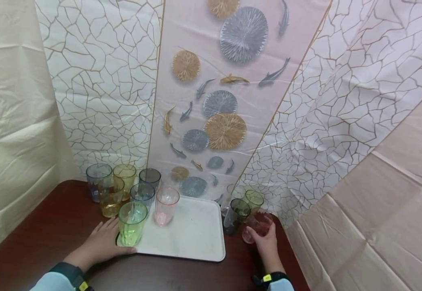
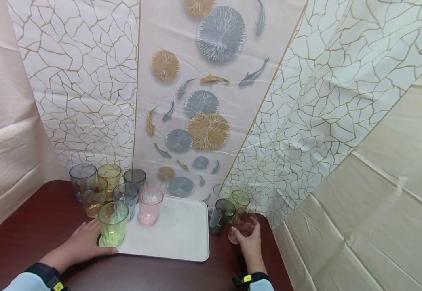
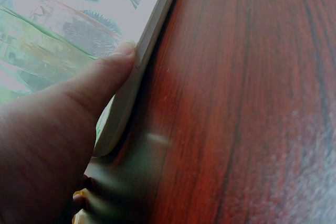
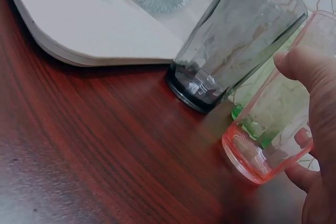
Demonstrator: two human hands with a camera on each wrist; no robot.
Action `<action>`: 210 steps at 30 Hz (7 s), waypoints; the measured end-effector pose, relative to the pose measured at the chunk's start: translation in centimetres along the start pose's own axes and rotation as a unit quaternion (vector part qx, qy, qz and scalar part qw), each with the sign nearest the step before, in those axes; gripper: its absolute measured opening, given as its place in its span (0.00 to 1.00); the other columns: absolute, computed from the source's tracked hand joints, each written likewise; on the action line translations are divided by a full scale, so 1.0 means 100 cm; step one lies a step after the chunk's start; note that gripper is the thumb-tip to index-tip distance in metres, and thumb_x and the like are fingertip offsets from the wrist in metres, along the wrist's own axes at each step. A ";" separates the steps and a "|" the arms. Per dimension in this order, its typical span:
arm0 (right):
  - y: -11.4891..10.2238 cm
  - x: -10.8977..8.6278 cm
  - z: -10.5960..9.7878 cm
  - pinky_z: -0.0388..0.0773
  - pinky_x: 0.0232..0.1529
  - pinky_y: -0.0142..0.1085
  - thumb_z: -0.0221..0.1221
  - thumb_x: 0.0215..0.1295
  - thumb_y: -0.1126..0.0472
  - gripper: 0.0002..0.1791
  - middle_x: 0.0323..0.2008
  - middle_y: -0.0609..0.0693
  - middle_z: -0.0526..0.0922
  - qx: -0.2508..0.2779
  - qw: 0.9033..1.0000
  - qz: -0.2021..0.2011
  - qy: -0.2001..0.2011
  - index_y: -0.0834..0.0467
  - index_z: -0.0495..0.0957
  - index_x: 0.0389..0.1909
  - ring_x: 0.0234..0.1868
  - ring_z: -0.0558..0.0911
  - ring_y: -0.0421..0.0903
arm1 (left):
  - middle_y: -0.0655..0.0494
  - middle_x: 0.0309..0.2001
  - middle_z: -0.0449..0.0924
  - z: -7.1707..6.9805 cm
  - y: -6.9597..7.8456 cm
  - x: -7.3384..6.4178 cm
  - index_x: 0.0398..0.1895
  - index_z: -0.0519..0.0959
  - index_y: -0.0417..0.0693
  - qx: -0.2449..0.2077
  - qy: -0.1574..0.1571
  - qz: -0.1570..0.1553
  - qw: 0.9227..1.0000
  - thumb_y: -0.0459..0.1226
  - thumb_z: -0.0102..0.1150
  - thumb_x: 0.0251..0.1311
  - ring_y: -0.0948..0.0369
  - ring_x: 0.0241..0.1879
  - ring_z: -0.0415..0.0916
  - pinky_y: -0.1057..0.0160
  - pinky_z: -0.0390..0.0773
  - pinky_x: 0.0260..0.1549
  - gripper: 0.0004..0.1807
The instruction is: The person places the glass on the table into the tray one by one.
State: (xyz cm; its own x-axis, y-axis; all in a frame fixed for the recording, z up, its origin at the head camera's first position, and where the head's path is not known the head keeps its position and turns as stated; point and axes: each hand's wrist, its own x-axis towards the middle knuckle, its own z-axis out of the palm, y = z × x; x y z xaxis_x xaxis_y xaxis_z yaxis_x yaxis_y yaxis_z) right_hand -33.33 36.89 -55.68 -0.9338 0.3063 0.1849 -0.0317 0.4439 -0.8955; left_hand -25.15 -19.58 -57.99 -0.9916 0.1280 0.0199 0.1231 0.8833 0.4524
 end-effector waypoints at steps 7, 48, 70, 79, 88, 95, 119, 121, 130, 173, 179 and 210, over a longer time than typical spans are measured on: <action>-0.015 -0.023 -0.002 0.77 0.54 0.40 0.76 0.58 0.54 0.48 0.59 0.61 0.75 -0.001 1.000 -0.026 0.018 0.57 0.59 0.73 0.59 0.76 0.54 | 0.26 0.75 0.60 -0.002 0.001 -0.002 0.75 0.64 0.27 -0.004 0.005 0.004 1.000 0.81 0.61 0.40 0.30 0.74 0.50 0.25 0.46 0.69 0.75; -0.159 -0.140 0.196 0.72 0.62 0.47 0.79 0.51 0.49 0.47 0.60 0.55 0.78 0.083 0.963 -0.119 -0.225 0.51 0.65 0.70 0.59 0.76 0.45 | 0.27 0.73 0.62 -0.003 0.003 -0.006 0.73 0.67 0.26 0.008 0.023 0.022 0.999 0.80 0.61 0.42 0.31 0.73 0.52 0.26 0.49 0.69 0.72; -0.152 -0.153 0.226 0.76 0.64 0.44 0.80 0.49 0.49 0.50 0.60 0.50 0.77 0.042 0.959 -0.135 -0.244 0.52 0.65 0.72 0.61 0.75 0.42 | 0.26 0.73 0.62 -0.003 0.002 -0.007 0.73 0.66 0.26 0.008 0.026 0.025 0.999 0.79 0.61 0.43 0.31 0.73 0.52 0.25 0.50 0.69 0.72; -0.149 -0.154 0.231 0.74 0.66 0.47 0.79 0.51 0.50 0.51 0.62 0.46 0.76 0.037 0.961 -0.127 -0.243 0.53 0.64 0.74 0.64 0.74 0.43 | 0.27 0.74 0.62 -0.002 0.001 -0.005 0.74 0.66 0.28 0.004 0.027 0.024 0.999 0.79 0.61 0.43 0.31 0.73 0.52 0.25 0.50 0.68 0.72; -0.151 -0.154 0.229 0.75 0.64 0.45 0.79 0.50 0.49 0.53 0.63 0.47 0.76 0.027 0.960 -0.128 -0.247 0.54 0.62 0.75 0.63 0.74 0.42 | 0.28 0.73 0.63 -0.001 0.001 -0.005 0.75 0.66 0.29 0.003 0.036 0.028 0.999 0.79 0.62 0.42 0.31 0.73 0.53 0.25 0.51 0.68 0.71; -0.146 -0.146 0.218 0.75 0.65 0.47 0.81 0.45 0.43 0.58 0.62 0.46 0.76 0.022 0.960 -0.140 -0.243 0.54 0.62 0.75 0.63 0.74 0.44 | 0.27 0.74 0.61 -0.001 0.001 -0.005 0.75 0.65 0.28 -0.002 0.021 0.022 1.000 0.79 0.62 0.43 0.30 0.73 0.51 0.25 0.48 0.69 0.72; -0.053 -0.032 0.084 0.73 0.64 0.58 0.79 0.51 0.47 0.57 0.66 0.64 0.65 0.044 0.992 -0.042 0.114 0.61 0.57 0.75 0.65 0.69 0.61 | 0.26 0.75 0.59 0.000 -0.002 -0.001 0.77 0.62 0.28 -0.008 0.006 0.009 1.000 0.82 0.59 0.41 0.29 0.73 0.49 0.24 0.45 0.68 0.76; -0.049 -0.026 0.085 0.70 0.67 0.59 0.79 0.52 0.47 0.59 0.69 0.64 0.64 0.039 0.996 -0.024 0.082 0.60 0.53 0.78 0.69 0.67 0.61 | 0.26 0.75 0.59 0.000 -0.001 -0.002 0.77 0.62 0.28 -0.009 0.005 0.011 1.000 0.81 0.59 0.41 0.29 0.73 0.49 0.23 0.45 0.68 0.75; -0.034 -0.016 0.094 0.64 0.73 0.55 0.78 0.56 0.56 0.55 0.73 0.60 0.67 0.055 0.997 -0.025 0.058 0.56 0.54 0.78 0.74 0.65 0.56 | 0.26 0.75 0.60 0.002 0.000 -0.004 0.76 0.63 0.27 -0.004 0.015 0.014 1.000 0.81 0.60 0.41 0.29 0.73 0.50 0.24 0.47 0.69 0.75; -0.132 -0.001 0.220 0.75 0.65 0.48 0.75 0.58 0.48 0.44 0.61 0.50 0.74 0.046 0.993 -0.029 -0.108 0.47 0.64 0.72 0.64 0.73 0.49 | 0.27 0.74 0.62 0.000 -0.003 -0.003 0.74 0.66 0.27 0.005 0.011 0.012 1.000 0.82 0.59 0.40 0.31 0.74 0.51 0.26 0.48 0.70 0.74; -0.130 0.006 0.230 0.68 0.72 0.51 0.74 0.60 0.49 0.48 0.70 0.51 0.70 0.046 0.990 -0.040 -0.128 0.48 0.60 0.77 0.73 0.67 0.52 | 0.27 0.74 0.62 -0.002 -0.001 -0.005 0.74 0.66 0.27 0.001 0.013 0.013 1.000 0.81 0.61 0.41 0.31 0.74 0.51 0.26 0.48 0.70 0.74; -0.115 0.005 0.238 0.67 0.73 0.51 0.76 0.58 0.49 0.56 0.74 0.57 0.65 0.010 0.989 -0.050 -0.140 0.56 0.53 0.81 0.74 0.65 0.54 | 0.28 0.74 0.63 0.000 0.000 -0.005 0.75 0.66 0.28 0.000 0.019 0.016 1.000 0.80 0.61 0.41 0.31 0.73 0.52 0.26 0.49 0.69 0.73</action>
State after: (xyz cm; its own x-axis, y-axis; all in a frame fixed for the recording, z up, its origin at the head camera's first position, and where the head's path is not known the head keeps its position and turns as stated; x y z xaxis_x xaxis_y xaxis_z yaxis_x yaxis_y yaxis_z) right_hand -41.90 11.96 -54.95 -0.9877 0.0148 0.1553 -0.1328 0.4426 -0.8868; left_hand -24.69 -19.63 -58.01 -0.9878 0.1397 0.0682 0.1554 0.8790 0.4508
